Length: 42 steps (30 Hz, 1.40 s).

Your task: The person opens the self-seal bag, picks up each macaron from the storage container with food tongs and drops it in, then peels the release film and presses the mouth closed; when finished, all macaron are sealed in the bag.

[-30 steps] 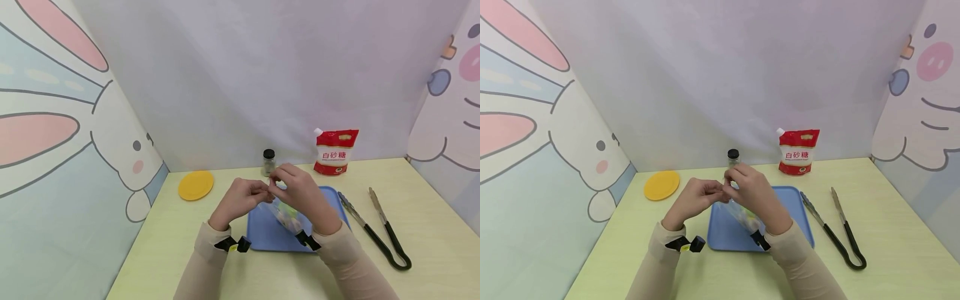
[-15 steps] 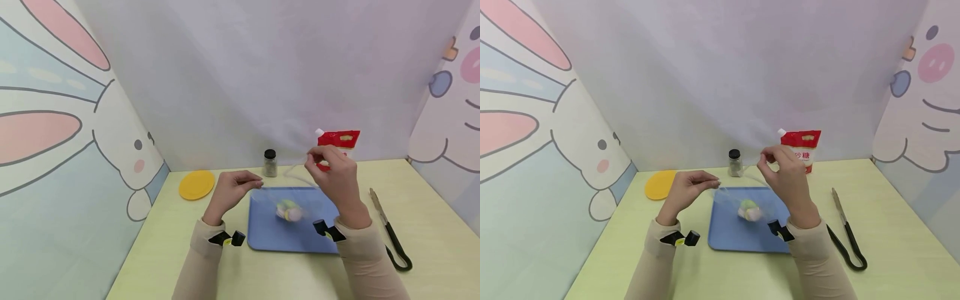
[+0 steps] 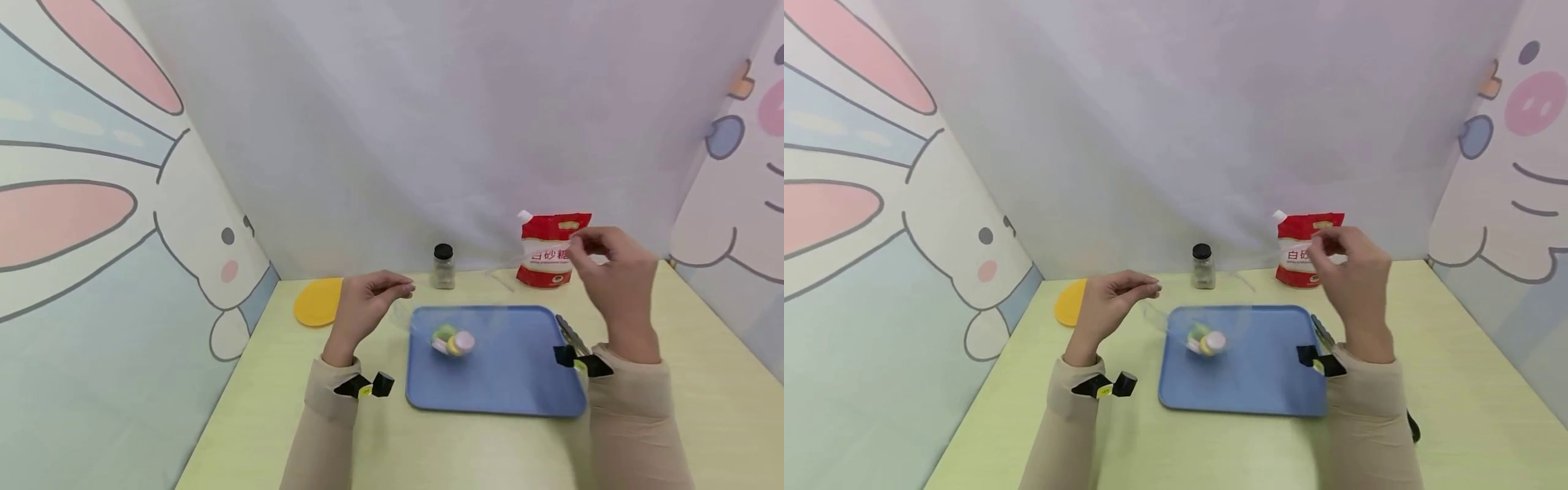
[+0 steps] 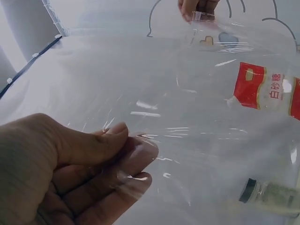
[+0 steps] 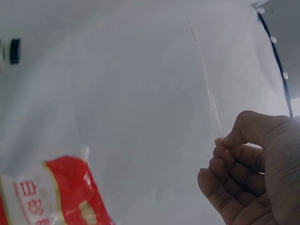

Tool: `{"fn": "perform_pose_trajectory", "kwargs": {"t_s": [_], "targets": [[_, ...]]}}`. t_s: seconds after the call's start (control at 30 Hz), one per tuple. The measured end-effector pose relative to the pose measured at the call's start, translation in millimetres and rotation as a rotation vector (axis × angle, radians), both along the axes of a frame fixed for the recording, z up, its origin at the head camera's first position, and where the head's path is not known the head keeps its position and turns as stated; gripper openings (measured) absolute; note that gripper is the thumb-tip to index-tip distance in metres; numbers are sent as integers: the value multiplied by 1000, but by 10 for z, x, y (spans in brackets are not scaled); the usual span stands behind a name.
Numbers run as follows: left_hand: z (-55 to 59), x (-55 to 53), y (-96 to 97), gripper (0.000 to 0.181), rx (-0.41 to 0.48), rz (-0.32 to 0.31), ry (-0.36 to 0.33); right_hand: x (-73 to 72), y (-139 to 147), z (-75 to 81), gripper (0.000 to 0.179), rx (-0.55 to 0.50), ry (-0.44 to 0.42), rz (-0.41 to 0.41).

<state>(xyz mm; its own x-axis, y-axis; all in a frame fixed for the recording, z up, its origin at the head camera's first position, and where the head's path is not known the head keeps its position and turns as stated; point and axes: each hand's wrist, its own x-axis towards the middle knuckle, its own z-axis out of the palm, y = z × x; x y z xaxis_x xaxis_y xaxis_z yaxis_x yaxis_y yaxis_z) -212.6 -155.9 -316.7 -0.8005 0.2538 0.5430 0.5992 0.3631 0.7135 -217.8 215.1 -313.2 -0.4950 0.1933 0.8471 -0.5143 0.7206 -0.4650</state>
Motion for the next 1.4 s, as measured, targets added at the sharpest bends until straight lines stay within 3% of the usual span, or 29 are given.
{"fn": "perform_pose_trajectory", "kwargs": {"t_s": [0.27, 0.33, 0.43, 0.53, 0.7, 0.83, 0.93, 1.0, 1.07, 1.23, 1.33, 1.4], "targets": [[-51, -156, -136, 12, 111, 132, -26, -152, 615, -233, 25, -255, -199, -260], [-66, -178, -146, 12, 132, 155, -43, -160, 723, -276, 28, -275, -316, -291], [-40, -157, -124, 11, 139, 171, -72, -173, 793, -333, 34, -172, -570, -255], [50, -71, -76, 9, 121, 170, -69, -239, 702, -391, 38, 5, -767, -113], [149, 33, 8, 7, 73, 133, 48, -463, 316, -573, 30, 200, -842, 116], [195, 96, 111, 6, 94, 60, 138, -604, 31, -835, 14, 301, -667, 343], [197, 120, 185, 6, 118, 2, 159, -594, -136, -988, 31, 256, -503, 559], [171, 112, 219, 6, 133, -18, 158, -524, -242, -1010, 37, 191, -474, 689], [142, 96, 237, 6, 153, -25, 150, -454, -336, -966, 37, 156, -484, 816], [-11, -35, 210, 6, 179, 15, 116, -255, -469, -650, 43, 75, -647, 1079], [-91, -105, 174, 6, 194, 27, 103, -107, -465, -496, 22, 136, -724, 1139], [-113, -120, 154, 7, 199, 26, 101, -9, -477, -443, 16, 250, -747, 1075]]}}
